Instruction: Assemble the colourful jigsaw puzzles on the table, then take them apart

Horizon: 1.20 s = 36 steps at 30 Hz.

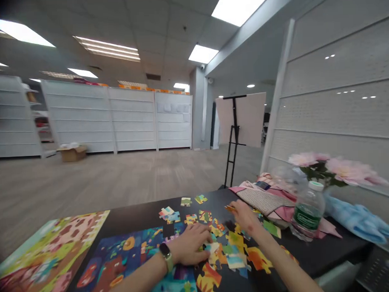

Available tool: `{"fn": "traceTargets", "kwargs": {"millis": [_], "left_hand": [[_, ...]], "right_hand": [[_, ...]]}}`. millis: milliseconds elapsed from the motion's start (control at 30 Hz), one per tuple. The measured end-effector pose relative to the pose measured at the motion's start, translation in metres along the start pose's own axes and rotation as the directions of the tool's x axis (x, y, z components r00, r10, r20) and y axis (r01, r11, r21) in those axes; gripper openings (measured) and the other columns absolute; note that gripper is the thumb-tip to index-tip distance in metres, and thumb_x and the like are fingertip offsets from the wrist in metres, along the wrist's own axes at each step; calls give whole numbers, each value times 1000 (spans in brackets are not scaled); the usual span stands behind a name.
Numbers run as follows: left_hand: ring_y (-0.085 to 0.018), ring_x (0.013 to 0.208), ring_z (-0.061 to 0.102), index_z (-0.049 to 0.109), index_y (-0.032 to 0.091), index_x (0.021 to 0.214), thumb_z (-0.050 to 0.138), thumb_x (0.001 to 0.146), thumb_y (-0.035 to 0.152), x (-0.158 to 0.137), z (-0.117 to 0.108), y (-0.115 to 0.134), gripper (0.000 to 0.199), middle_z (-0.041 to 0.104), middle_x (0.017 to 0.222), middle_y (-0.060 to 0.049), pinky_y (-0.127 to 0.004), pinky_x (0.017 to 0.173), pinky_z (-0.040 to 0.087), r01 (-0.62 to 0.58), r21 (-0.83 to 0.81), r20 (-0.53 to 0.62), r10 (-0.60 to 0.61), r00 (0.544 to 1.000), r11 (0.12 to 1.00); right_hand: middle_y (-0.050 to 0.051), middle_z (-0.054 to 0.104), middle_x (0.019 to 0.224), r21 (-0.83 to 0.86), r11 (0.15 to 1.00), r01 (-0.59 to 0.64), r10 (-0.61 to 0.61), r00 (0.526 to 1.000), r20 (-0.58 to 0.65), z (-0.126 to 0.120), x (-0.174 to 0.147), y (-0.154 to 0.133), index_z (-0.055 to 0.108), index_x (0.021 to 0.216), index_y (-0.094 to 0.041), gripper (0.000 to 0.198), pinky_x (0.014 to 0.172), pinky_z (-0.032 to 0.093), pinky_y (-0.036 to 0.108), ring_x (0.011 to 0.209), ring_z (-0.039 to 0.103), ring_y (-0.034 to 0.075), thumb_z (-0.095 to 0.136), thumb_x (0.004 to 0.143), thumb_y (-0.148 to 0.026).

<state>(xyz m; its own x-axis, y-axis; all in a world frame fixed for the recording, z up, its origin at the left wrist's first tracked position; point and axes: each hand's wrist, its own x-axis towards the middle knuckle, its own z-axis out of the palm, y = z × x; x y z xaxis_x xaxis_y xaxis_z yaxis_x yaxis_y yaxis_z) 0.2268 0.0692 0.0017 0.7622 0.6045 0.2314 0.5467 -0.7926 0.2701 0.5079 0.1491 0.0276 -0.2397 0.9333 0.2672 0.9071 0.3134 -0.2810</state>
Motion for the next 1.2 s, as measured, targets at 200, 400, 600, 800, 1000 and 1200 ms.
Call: {"fn": "traceTargets", "kwargs": {"millis": [200,400,600,800,1000,1200], "left_hand": [[-37,121,52,58,26,124,56,90,58,53,17,10,46,55,135,-12,-55,97,39,67,54,-4,-66,998,996],[-31,113,59,67,24,112,57,91,44,34,-3,20,30,63,124,-10,-44,92,47,74,3,-144,-73,987,997],[-29,109,60,67,25,105,62,87,35,-89,-42,-22,21,64,118,-7,-42,94,48,290,-26,-197,-289,937,957],[-34,115,57,58,25,126,67,84,42,-147,-54,-55,46,61,126,-9,-49,96,47,478,-27,-236,-470,851,878],[-33,118,55,52,28,134,66,84,36,-143,-50,-54,53,61,129,-7,-49,100,44,478,-47,-244,-475,846,877],[-32,121,53,46,29,141,60,87,30,-144,-46,-49,55,60,132,-7,-49,101,42,454,-79,-256,-458,851,888]], "right_hand": [[11,70,118,153,982,109,-72,971,-229,-11,-25,-11,76,82,-24,31,98,47,42,111,65,28,48,76,-35],[3,68,66,362,932,0,24,998,-61,-18,-39,-51,75,94,-23,38,58,48,34,60,62,23,49,71,-42],[-4,54,57,625,781,-2,-37,998,50,19,-28,-120,69,96,-20,38,52,40,28,52,51,16,60,71,-48],[-3,66,73,835,548,-51,-200,961,190,83,1,-183,58,118,-20,52,59,47,28,64,63,17,70,71,-41],[2,71,87,817,576,20,-286,941,178,107,17,-199,63,122,-19,54,69,53,34,74,67,20,70,74,-44],[1,71,86,868,497,1,-293,941,167,109,14,-197,59,129,-21,54,68,54,31,71,65,17,69,79,-41]]}}
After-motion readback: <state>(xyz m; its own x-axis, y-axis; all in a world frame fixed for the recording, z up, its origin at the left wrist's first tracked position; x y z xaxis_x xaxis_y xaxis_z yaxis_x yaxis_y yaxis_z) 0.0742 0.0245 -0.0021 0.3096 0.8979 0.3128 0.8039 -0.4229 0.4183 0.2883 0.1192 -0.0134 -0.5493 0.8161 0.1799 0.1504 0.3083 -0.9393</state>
